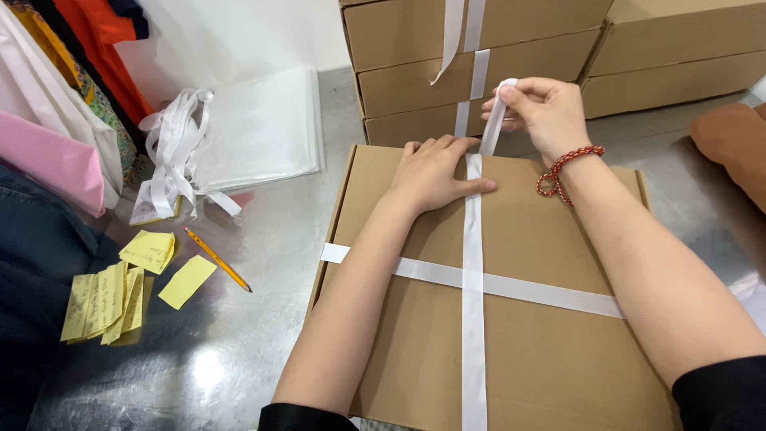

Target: The person writes on a yellow sticky note with a pencil and places it on a cardboard box. They then wrap a folded green garment in a clear plastic bag, place it inside the box, and close the lid. Finally, they tie a white ribbon around the box to secure it.

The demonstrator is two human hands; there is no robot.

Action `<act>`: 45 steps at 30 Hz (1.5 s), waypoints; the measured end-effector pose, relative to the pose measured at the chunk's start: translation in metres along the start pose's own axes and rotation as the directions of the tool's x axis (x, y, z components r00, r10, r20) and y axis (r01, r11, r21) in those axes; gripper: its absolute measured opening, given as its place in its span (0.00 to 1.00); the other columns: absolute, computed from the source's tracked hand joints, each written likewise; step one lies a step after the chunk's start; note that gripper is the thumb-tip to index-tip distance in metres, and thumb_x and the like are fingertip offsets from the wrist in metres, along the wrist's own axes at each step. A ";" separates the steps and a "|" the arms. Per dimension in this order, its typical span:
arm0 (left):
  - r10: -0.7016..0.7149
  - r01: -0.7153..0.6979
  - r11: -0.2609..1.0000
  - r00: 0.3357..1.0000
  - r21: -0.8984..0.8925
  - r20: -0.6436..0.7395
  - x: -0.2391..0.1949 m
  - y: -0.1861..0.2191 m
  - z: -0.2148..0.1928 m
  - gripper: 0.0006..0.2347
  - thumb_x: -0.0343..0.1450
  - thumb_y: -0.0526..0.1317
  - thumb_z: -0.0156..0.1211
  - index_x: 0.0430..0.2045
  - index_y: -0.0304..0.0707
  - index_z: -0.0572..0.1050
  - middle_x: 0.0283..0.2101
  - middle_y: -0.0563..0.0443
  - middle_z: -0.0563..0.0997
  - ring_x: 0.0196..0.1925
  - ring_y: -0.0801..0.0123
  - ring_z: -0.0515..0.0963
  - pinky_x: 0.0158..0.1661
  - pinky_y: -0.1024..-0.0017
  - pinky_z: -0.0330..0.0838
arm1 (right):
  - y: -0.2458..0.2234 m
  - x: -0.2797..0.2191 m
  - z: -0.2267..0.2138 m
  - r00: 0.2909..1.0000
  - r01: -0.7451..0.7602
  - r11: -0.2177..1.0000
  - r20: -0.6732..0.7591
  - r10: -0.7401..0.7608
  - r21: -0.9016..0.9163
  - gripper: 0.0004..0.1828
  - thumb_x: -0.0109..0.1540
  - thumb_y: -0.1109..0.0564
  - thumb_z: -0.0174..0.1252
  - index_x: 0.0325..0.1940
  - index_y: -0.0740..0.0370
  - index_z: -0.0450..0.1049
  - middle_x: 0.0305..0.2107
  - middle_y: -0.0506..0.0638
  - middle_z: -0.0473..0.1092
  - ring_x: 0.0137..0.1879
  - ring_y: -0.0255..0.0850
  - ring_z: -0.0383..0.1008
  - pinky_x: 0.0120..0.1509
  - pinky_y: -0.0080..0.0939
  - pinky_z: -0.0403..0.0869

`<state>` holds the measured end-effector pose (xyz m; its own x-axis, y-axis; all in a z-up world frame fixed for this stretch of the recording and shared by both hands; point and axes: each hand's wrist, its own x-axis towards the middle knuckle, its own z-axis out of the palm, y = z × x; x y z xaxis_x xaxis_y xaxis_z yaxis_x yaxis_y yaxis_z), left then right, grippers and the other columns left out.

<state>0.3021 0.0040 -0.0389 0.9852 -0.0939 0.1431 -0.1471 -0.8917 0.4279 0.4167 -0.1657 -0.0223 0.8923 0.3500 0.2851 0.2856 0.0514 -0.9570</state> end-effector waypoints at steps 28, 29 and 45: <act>-0.185 0.191 0.972 0.981 -0.139 0.051 0.033 -0.020 0.042 0.32 0.68 0.67 0.65 0.66 0.61 0.69 0.69 0.53 0.73 0.73 0.61 0.70 0.71 0.53 0.50 | 0.014 -0.040 -0.021 0.936 -0.341 0.939 -0.083 0.343 0.046 0.11 0.68 0.54 0.65 0.52 0.61 0.79 0.45 0.56 0.81 0.49 0.40 0.85 0.55 0.44 0.88; -0.185 0.191 0.971 0.981 -0.142 0.056 0.036 -0.023 0.046 0.32 0.68 0.67 0.65 0.66 0.61 0.69 0.69 0.53 0.73 0.73 0.61 0.70 0.71 0.53 0.50 | 0.020 -0.038 -0.021 0.934 -0.345 0.937 -0.086 0.348 0.045 0.11 0.68 0.54 0.65 0.52 0.61 0.79 0.45 0.56 0.81 0.49 0.40 0.85 0.55 0.44 0.88; -0.309 0.281 0.911 0.950 -0.303 -0.049 0.041 -0.029 0.047 0.29 0.67 0.59 0.72 0.63 0.69 0.69 0.53 0.62 0.87 0.64 0.66 0.81 0.67 0.54 0.52 | -0.027 -0.060 -0.018 0.960 -0.260 0.965 0.123 0.254 0.037 0.07 0.67 0.56 0.68 0.48 0.58 0.81 0.40 0.50 0.81 0.48 0.34 0.83 0.57 0.32 0.81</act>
<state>0.3512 0.0049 -0.0877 0.9768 0.2086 0.0477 0.1162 -0.7042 0.7004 0.3615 -0.2051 -0.0131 0.8857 0.4635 0.0243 0.0308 -0.0066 -0.9995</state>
